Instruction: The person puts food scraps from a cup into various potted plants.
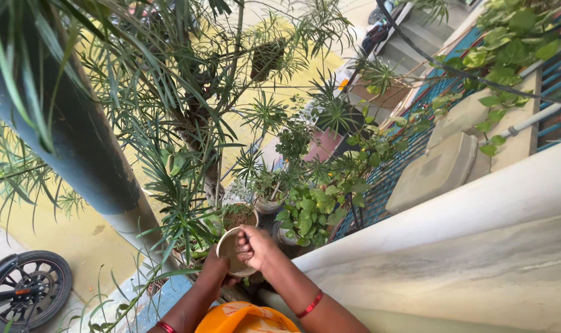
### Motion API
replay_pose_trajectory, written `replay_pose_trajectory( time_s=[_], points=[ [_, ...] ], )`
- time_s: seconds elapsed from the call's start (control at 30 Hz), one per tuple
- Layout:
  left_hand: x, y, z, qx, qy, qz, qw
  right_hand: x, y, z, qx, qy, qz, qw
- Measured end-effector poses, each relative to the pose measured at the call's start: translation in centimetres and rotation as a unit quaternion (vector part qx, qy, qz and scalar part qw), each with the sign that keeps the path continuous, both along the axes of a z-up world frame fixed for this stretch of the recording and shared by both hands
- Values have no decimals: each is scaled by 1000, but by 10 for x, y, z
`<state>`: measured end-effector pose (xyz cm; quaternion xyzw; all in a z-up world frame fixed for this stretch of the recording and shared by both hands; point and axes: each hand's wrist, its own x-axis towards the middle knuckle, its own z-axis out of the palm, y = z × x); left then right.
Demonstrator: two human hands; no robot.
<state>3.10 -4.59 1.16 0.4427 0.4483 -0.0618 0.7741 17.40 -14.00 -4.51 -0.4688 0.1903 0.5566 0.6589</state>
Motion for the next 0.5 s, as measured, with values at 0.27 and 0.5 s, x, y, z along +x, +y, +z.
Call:
replay_pose_trajectory(
  time_s=[0.27,0.5],
  points=[
    [-10,8,-18,-4,10,57,998,125,49,16,31,-100,-35,994],
    [-37,17,-27,4,22,81,996,274,104,71,-44,-325,-44,944]
  ],
)
